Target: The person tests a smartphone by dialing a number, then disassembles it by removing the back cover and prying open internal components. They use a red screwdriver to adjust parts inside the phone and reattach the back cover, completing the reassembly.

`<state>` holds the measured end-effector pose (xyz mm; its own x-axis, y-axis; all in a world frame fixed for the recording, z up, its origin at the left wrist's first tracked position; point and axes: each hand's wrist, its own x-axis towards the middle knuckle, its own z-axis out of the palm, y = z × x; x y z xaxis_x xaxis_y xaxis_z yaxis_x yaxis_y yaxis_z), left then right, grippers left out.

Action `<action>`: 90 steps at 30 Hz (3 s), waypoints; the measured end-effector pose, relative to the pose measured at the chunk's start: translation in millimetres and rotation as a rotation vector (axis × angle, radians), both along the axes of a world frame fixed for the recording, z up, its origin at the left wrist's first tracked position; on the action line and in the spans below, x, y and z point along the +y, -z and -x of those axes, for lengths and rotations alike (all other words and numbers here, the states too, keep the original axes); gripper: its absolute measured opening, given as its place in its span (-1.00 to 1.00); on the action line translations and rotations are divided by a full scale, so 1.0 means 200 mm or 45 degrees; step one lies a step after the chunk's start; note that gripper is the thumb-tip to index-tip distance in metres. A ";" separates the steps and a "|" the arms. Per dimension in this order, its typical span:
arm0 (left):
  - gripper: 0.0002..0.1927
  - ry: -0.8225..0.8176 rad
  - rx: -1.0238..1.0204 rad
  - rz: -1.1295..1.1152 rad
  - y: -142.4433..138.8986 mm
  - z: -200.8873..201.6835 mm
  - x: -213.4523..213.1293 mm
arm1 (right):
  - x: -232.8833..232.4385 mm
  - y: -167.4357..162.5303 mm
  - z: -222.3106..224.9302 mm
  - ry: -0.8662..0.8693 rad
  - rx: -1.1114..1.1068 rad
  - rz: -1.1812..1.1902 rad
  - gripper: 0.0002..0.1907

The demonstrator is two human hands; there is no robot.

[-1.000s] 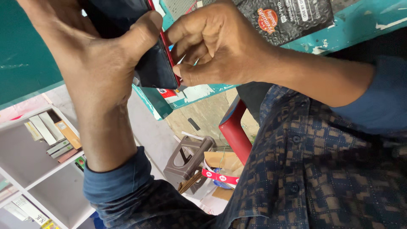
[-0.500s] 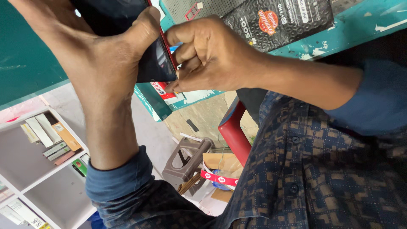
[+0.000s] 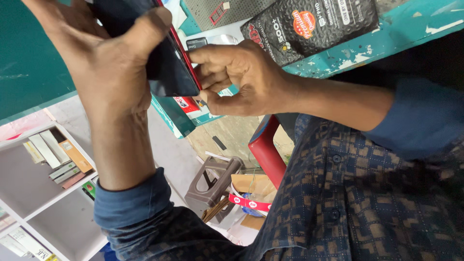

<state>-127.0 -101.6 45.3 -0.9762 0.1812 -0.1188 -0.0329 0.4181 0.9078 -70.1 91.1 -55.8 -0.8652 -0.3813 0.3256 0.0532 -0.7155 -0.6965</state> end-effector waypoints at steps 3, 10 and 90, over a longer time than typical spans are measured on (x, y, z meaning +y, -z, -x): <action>-0.03 -0.014 0.012 -0.044 0.01 0.01 0.01 | 0.00 0.01 0.00 0.007 0.071 0.103 -0.47; 0.00 -0.032 0.061 -0.105 0.04 0.01 0.01 | 0.01 -0.01 -0.03 0.184 0.090 0.101 -0.43; 0.03 0.113 -0.368 0.120 -0.12 0.04 0.21 | 0.21 -0.08 0.27 0.155 0.605 -0.529 -0.86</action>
